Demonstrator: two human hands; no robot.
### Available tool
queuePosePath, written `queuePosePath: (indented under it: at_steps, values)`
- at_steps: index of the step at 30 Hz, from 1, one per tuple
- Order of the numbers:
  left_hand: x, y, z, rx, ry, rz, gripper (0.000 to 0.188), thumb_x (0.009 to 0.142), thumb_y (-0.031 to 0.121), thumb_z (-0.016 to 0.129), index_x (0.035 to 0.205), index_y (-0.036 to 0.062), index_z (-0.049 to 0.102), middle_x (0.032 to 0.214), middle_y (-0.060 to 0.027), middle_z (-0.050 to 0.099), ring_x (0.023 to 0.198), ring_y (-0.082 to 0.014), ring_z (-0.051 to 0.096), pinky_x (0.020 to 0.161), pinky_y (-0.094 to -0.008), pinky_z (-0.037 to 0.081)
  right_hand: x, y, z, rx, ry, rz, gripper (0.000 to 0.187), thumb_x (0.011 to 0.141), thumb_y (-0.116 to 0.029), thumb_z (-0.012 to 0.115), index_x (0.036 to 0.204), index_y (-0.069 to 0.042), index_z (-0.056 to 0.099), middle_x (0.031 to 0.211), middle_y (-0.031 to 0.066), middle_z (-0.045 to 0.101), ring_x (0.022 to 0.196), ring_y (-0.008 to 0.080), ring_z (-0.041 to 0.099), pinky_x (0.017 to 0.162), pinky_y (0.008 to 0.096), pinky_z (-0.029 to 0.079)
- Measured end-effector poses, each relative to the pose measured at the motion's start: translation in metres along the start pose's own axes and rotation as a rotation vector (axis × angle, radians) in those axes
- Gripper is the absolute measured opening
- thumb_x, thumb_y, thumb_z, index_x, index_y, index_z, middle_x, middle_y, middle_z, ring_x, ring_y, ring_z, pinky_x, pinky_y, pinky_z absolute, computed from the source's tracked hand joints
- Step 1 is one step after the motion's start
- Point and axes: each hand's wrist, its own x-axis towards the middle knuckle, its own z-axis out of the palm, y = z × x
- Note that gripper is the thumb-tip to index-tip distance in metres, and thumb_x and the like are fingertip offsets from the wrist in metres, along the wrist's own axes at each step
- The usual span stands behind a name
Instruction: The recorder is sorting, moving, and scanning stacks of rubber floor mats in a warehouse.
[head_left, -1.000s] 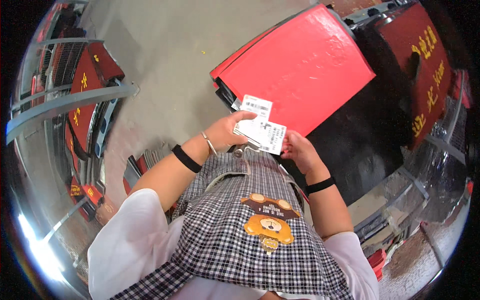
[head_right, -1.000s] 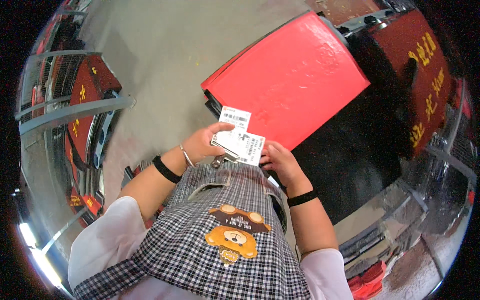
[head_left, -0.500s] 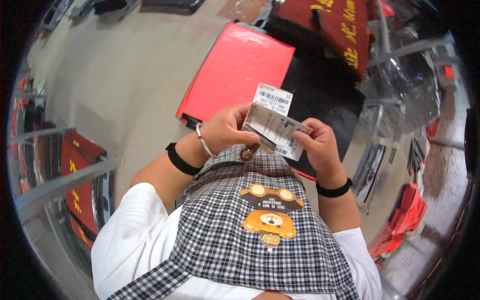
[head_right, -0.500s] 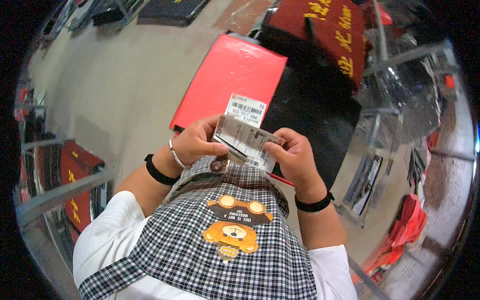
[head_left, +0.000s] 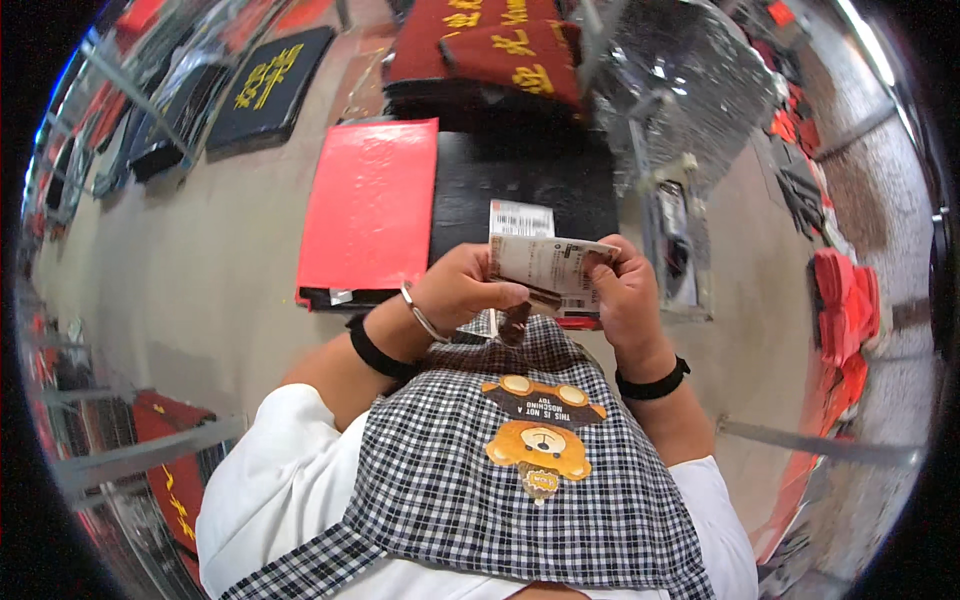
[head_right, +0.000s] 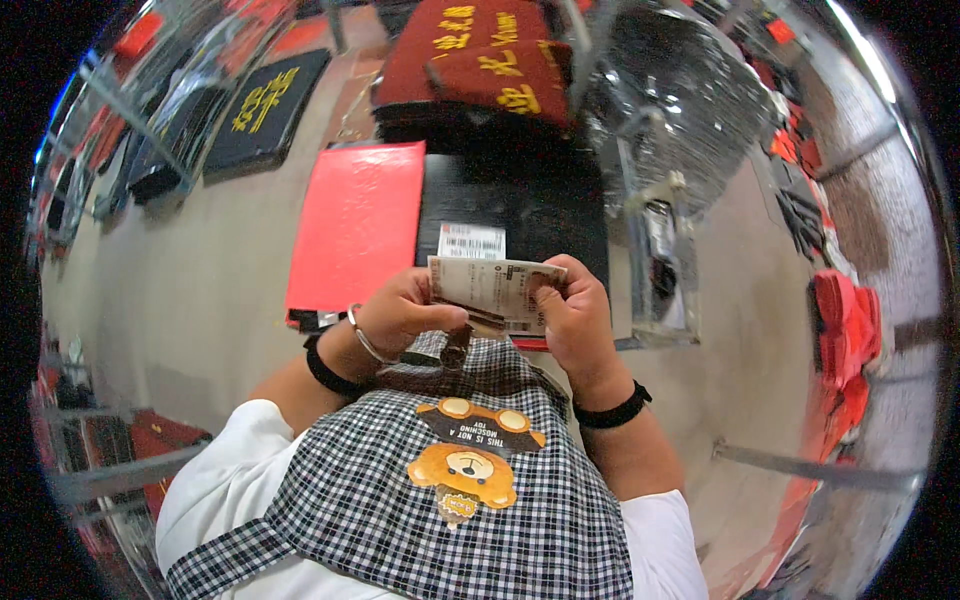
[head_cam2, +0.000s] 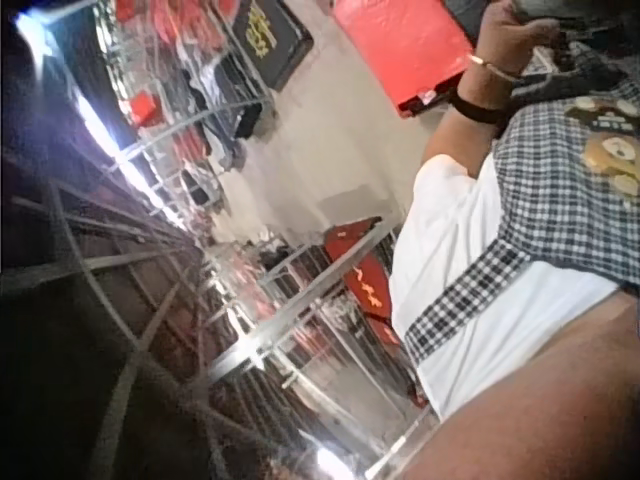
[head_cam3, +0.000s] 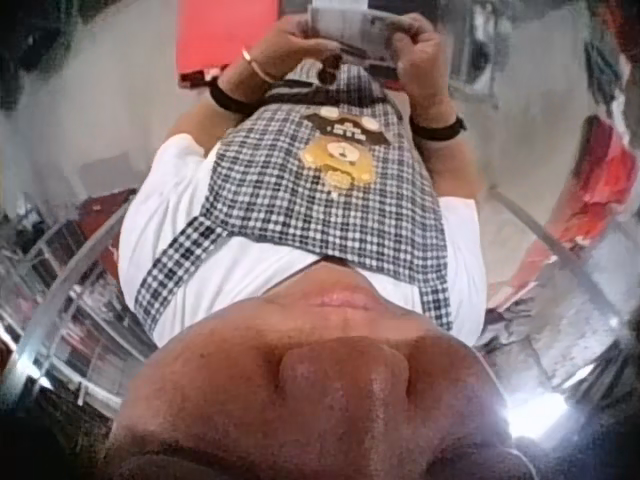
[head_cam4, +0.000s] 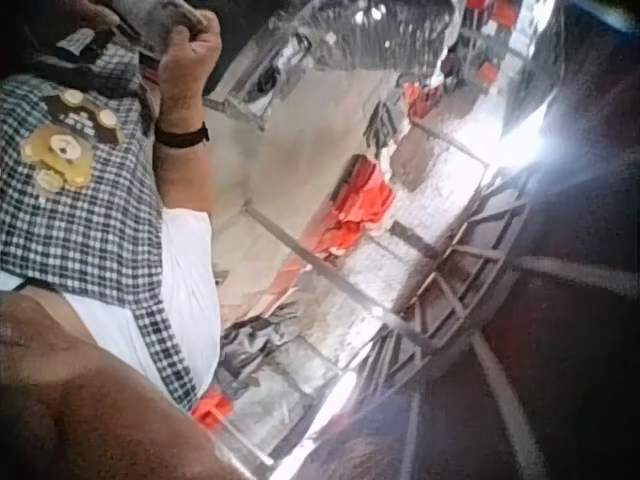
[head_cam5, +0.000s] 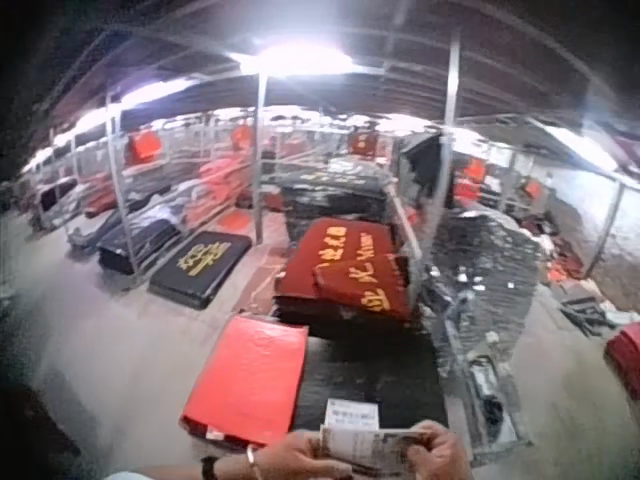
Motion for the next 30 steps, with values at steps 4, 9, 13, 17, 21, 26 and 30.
queuePosePath:
  at_steps: [4, 9, 13, 17, 21, 26, 30]
  values:
    - [0.035, -0.013, 0.018, 0.080, 0.150, 0.079, 0.026, 0.083, 0.002, 0.059, 0.109, -0.0034, 0.058, 0.098, -0.0084, 0.064, 0.086, -0.0113, 0.060, 0.076, -0.0237, 0.048, 0.018, -0.008, -0.033, -0.034, 0.066, 0.016, 0.004, 0.087, -0.001, 0.052, 0.086, -0.004, 0.055, 0.078, -0.0010, 0.056, 0.071, 0.0059, 0.050, 0.066, 0.0207, 0.043]
    - [-0.004, 0.027, -0.012, 0.301, 0.219, 0.009, 0.019, 0.084, 0.004, 0.060, 0.101, -0.0026, 0.060, 0.090, -0.0045, 0.064, 0.077, -0.0076, 0.057, 0.069, -0.0215, 0.047, 0.052, -0.018, -0.022, -0.040, 0.570, -0.117, 0.005, 0.087, -0.004, 0.052, 0.083, -0.004, 0.056, 0.074, -0.0011, 0.056, 0.065, 0.0063, 0.050, 0.057, 0.0210, 0.041]
    - [0.008, 0.014, 0.001, 0.504, 0.313, 0.013, 0.019, 0.085, 0.014, 0.060, 0.094, -0.0021, 0.063, 0.082, -0.0053, 0.065, 0.072, -0.0087, 0.058, 0.061, -0.0233, 0.046, 0.038, -0.025, -0.081, -0.148, 0.146, -0.052, 0.003, 0.087, -0.006, 0.055, 0.086, -0.004, 0.057, 0.073, -0.0015, 0.056, 0.068, 0.0087, 0.051, 0.059, 0.0220, 0.041]
    - [0.041, 0.010, 0.020, 0.930, 0.112, -0.049, 0.023, 0.085, 0.021, 0.059, 0.088, -0.0014, 0.064, 0.068, -0.0085, 0.062, 0.066, -0.0110, 0.057, 0.058, -0.0276, 0.045, 0.029, -0.014, -0.083, -0.511, -0.309, 0.115, 0.005, 0.084, -0.009, 0.060, 0.086, -0.004, 0.058, 0.074, -0.0016, 0.055, 0.066, 0.0071, 0.049, 0.059, 0.0214, 0.041]
    - [0.058, 0.003, 0.018, 0.942, 0.067, -0.102, 0.023, 0.086, 0.020, 0.058, 0.090, -0.0024, 0.063, 0.069, -0.0096, 0.063, 0.064, -0.0115, 0.056, 0.058, -0.0299, 0.045, 0.028, -0.006, -0.065, -0.082, 0.106, 0.053, 0.008, 0.082, -0.011, 0.063, 0.083, -0.004, 0.059, 0.069, -0.0017, 0.054, 0.063, 0.0057, 0.047, 0.058, 0.0213, 0.040]
    - [0.073, 0.041, 0.032, 0.368, 0.364, -0.163, 0.022, 0.089, 0.016, 0.055, 0.085, -0.0043, 0.062, 0.075, -0.0077, 0.066, 0.063, -0.0117, 0.060, 0.058, -0.0259, 0.048, 0.044, -0.003, -0.055, -0.238, 0.171, 0.170, 0.017, 0.081, -0.014, 0.067, 0.074, -0.001, 0.057, 0.062, -0.0023, 0.053, 0.058, 0.0053, 0.047, 0.052, 0.0218, 0.039]
    - [0.100, 0.015, 0.010, 0.289, 0.345, -0.019, 0.022, 0.090, 0.015, 0.057, 0.093, -0.0064, 0.063, 0.082, -0.0077, 0.067, 0.069, -0.0115, 0.062, 0.062, -0.0251, 0.050, 0.070, -0.006, -0.061, -0.180, 0.180, 0.209, 0.020, 0.081, -0.016, 0.068, 0.074, -0.001, 0.057, 0.065, -0.0015, 0.055, 0.057, 0.0054, 0.047, 0.050, 0.0217, 0.039]
